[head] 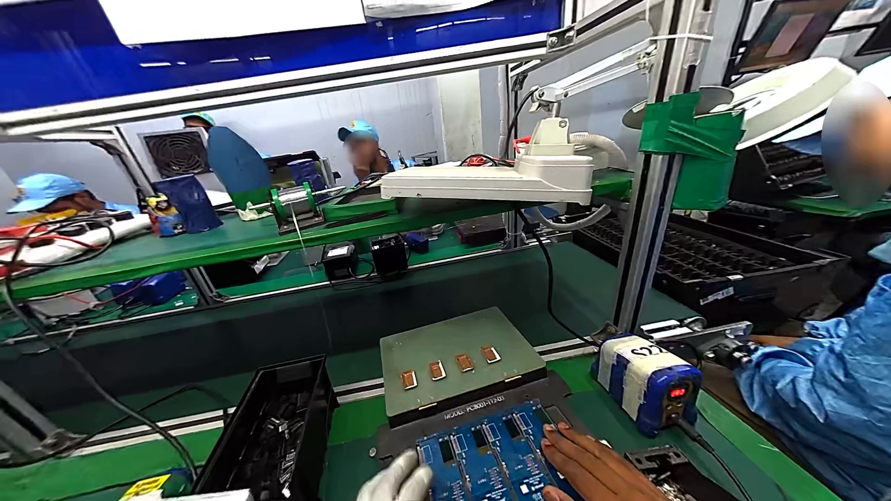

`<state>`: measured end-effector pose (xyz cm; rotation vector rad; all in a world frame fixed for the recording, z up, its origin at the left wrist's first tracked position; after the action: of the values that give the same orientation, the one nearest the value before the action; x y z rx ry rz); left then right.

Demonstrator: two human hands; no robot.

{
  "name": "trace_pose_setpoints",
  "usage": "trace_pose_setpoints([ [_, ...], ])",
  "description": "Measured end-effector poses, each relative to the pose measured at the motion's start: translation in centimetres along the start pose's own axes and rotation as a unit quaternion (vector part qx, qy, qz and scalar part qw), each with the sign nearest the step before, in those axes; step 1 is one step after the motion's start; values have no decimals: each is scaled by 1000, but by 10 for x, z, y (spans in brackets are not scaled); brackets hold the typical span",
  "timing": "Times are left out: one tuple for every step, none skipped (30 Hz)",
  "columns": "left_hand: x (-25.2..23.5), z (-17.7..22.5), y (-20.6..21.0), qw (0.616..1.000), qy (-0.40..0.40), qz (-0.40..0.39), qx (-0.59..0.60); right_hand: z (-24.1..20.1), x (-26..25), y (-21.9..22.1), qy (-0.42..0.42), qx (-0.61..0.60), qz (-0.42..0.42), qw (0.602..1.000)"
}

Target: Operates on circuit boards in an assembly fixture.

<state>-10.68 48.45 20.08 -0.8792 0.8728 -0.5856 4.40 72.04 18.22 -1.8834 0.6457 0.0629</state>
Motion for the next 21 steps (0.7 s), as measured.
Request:
trace_pose_setpoints([
  [-5,-6,-2,1000,-16,24,-7,1,0,1,-1,-2,2,1000],
  [-11,-14,-5,998,-38,46,-28,2,0,3,-3,-4,4,1000],
  [-17,-24,-7,994,-64,66,-56,3,-1,5,-6,-7,5,1000],
  [-24,-36,-7,988,-93,87,-84,5,-1,7,-10,-10,5,1000],
  [-33,-51,-6,979,-123,111,-114,6,-1,7,-12,-12,5,1000],
  [-41,-67,-2,968,-152,138,-143,7,-1,7,-15,-13,4,1000],
  [-47,-81,1,954,-183,161,-172,8,-1,7,-17,-13,4,1000],
  [-53,-93,2,939,-218,178,-198,8,-1,6,-19,-13,4,1000],
  [-57,-98,1,923,-254,186,-219,9,-1,6,-22,-11,7,1000],
  [-59,-100,-2,911,-285,191,-231,10,0,6,-23,-10,11,1000],
  [-60,-99,-5,902,-309,191,-232,10,0,6,-24,-11,13,1000],
  [-59,-96,-9,898,-331,185,-222,10,-1,6,-24,-13,15,1000],
  [-56,-92,-12,898,-350,175,-200,10,0,6,-22,-17,14,1000],
  [-51,-89,-13,899,-363,165,-181,10,0,7,-20,-20,12,1000],
  [-48,-86,-13,900,-371,153,-170,10,0,7,-17,-22,10,1000],
  [-45,-85,-12,903,-370,143,-168,10,-1,8,-14,-23,9,1000],
  [-42,-85,-11,907,-362,138,-166,9,0,8,-10,-21,7,1000],
  [-38,-86,-9,912,-344,149,-169,9,1,8,-9,-20,6,1000],
  [-36,-86,-9,917,-325,159,-168,9,1,8,-9,-20,7,1000],
  [-35,-87,-9,920,-315,165,-164,9,0,8,-9,-20,9,1000],
  [-35,-88,-10,922,-311,167,-158,9,0,8,-9,-20,10,1000],
])
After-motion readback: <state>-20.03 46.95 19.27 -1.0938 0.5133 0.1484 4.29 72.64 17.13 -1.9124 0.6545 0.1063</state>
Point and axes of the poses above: each hand's wrist, its own x-axis away from the middle knuckle, its own y-axis out of the palm, z = x × y, the point moved 1 cm from there along -x, towards the middle knuckle, and after that the axes turned 9 degrees about y, right-handed, at the moved point
